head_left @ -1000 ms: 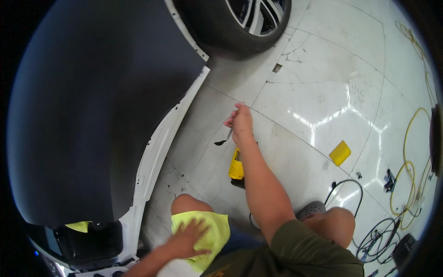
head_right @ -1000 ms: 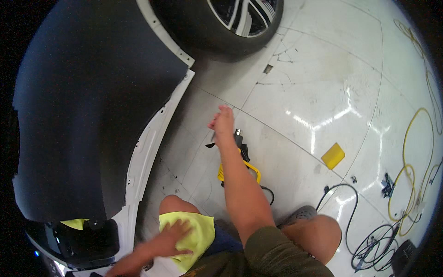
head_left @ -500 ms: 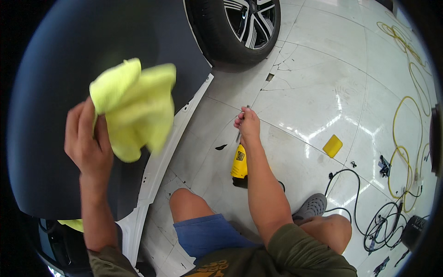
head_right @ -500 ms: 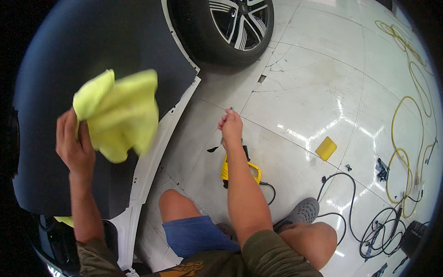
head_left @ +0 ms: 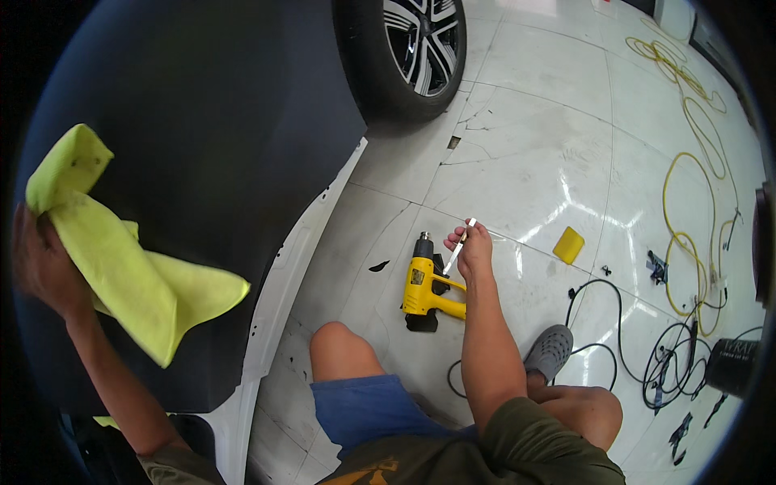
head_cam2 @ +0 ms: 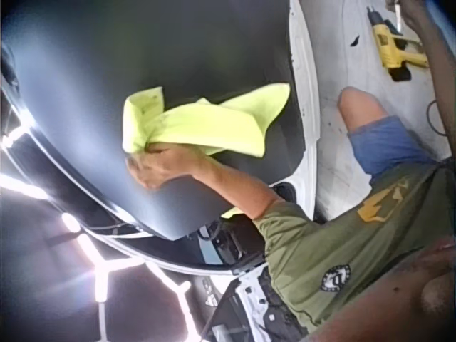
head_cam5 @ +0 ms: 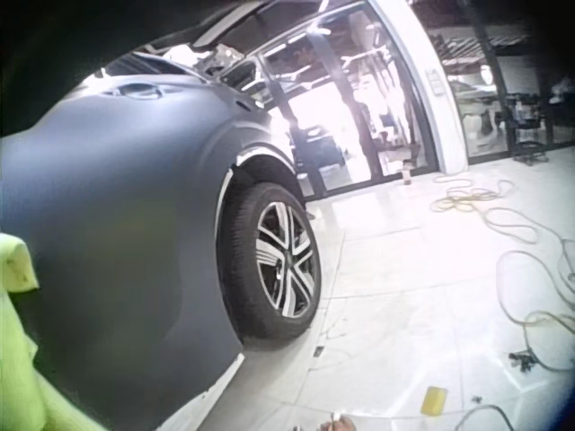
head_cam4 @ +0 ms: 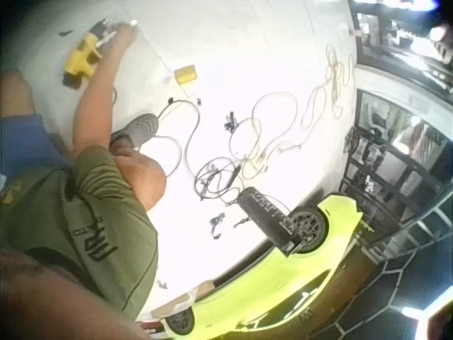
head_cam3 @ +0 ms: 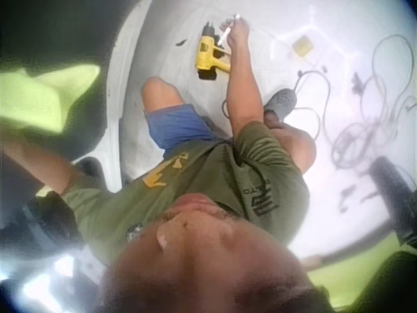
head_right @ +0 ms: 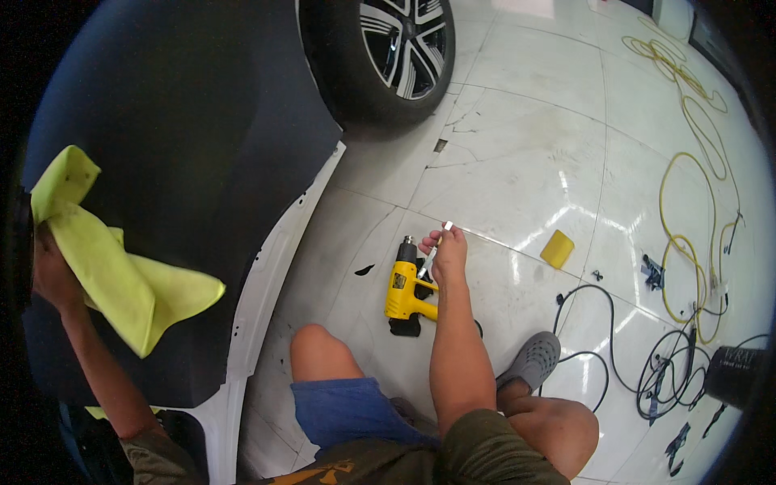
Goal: The person applies a black vinyl wrap to a white car door and rear quarter panel. They use a yellow heat gun to warm the material and a yellow microfiber cloth to smooth and stretch the wrap along edges and curves. The person also uses a small plastic squeegee tool to tuck the wrap into seams.
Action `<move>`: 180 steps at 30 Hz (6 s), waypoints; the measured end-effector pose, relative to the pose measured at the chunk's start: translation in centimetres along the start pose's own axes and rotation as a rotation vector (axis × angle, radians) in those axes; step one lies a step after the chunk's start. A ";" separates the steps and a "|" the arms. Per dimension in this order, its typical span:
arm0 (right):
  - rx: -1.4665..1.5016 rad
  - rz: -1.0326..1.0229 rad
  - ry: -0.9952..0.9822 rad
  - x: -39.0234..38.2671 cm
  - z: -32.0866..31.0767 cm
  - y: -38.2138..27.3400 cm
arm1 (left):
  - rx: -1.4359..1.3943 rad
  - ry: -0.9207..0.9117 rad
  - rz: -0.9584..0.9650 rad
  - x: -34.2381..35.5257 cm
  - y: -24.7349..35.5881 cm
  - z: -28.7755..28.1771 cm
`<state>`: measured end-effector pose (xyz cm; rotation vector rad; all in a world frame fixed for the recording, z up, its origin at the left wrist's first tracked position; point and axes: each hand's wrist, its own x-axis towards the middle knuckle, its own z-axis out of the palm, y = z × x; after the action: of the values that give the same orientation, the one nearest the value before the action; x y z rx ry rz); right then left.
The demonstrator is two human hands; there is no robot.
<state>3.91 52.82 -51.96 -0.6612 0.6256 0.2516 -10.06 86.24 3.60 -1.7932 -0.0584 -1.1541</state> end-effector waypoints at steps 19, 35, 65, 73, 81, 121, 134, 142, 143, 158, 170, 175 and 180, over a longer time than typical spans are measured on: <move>-0.666 0.361 -0.251 0.9 -8.8 8.7 | -1.532 -2.524 0.502 -22.9 16.8 -15.0; -0.606 0.154 -0.860 -1.5 2.0 -1.7 | -1.697 -1.272 -0.612 -15.2 34.5 -6.2; 0.120 0.440 -0.384 4.9 16.9 3.0 | -0.239 -0.642 0.609 -2.0 44.6 9.2; 0.109 0.545 -0.346 4.7 13.8 3.0 | 0.208 -0.857 0.642 -4.4 50.1 12.8; -0.002 0.505 -0.267 5.7 11.6 4.5 | 0.031 -0.743 0.486 -6.2 49.5 14.7; -1.823 0.080 -0.351 -40.3 -10.9 -55.7 | -0.648 -1.519 -1.737 -7.3 1.4 -70.3; -2.547 -0.199 -0.977 -63.4 -27.8 -53.5 | -1.337 -0.523 -2.965 -3.7 6.2 -100.0; -2.317 -0.212 -1.648 -68.1 -22.9 -51.0 | -1.255 0.118 -2.958 -1.1 6.0 -113.3; -2.288 -0.211 -1.643 -68.1 -22.1 -49.8 | -1.180 0.057 -2.912 -0.4 5.4 -113.1; -1.813 0.346 -2.069 -88.6 -18.5 -44.3 | -0.965 -0.087 -2.839 9.4 5.7 -115.3; -1.932 0.486 -2.093 -100.5 -21.1 -41.6 | -1.241 -0.336 -2.656 2.9 -0.7 -118.9; -1.848 0.533 -1.991 -104.1 -20.7 -38.7 | -1.292 -0.759 -2.435 -0.9 -6.7 -119.4; -1.894 0.568 -1.699 -104.3 -18.0 -37.2 | -1.464 -0.947 -2.301 -5.0 -9.1 -116.0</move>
<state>-71.54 10.22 19.34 -1.6102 -1.4114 1.7857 -95.49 8.06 16.01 -3.0458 -3.2548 -1.3858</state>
